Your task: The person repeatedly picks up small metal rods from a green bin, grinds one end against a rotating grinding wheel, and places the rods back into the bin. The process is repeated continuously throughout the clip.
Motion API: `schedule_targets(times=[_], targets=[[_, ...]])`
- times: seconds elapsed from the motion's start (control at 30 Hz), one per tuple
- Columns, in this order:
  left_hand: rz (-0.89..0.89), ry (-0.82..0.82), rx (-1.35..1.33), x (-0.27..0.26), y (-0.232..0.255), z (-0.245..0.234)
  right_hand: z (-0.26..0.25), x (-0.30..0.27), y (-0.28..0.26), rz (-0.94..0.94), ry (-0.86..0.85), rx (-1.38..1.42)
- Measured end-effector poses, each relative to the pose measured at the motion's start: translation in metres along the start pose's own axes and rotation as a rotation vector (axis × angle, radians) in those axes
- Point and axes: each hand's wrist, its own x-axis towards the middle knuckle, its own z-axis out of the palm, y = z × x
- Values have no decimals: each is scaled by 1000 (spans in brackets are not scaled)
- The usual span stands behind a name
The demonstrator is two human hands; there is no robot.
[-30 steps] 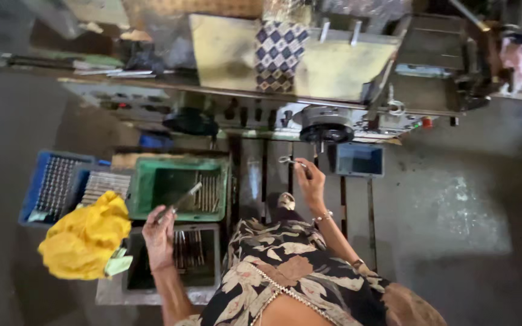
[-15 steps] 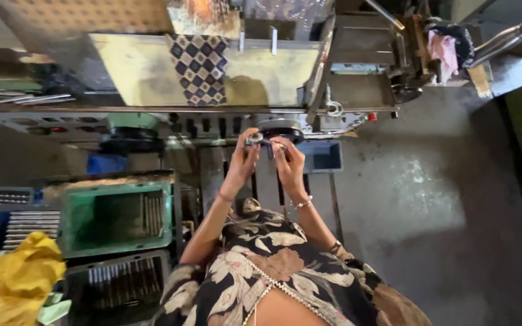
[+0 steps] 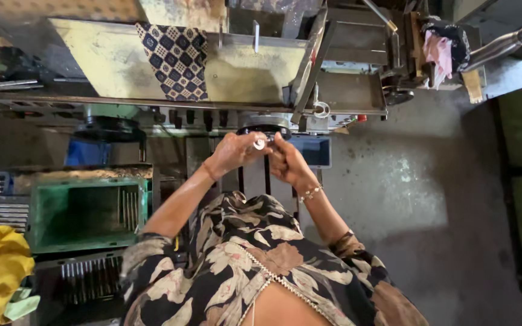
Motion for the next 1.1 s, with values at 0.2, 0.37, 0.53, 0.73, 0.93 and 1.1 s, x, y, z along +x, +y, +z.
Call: schedule_targets(times=[0.2, 0.37, 0.53, 0.73, 0.93, 1.1], targets=[[-440, 239, -431, 35, 9, 0, 5, 15, -18, -554, 178, -594], [-999, 17, -945, 50, 12, -29, 13, 23, -53, -1381, 14, -1733], [-827, 125, -640, 55, 13, -35, 40, 39, -70, -1527, -25, -1690], [-608, 280, -554, 50, 8, -34, 58, 42, -82, -1500, -107, -1793], [-597, 238, -577, 61, 2, -54, 78, 53, -87, -1490, -112, -1727], [-552, 250, -687, 77, 1, -89, 125, 44, -95, -1316, 10, -1721]])
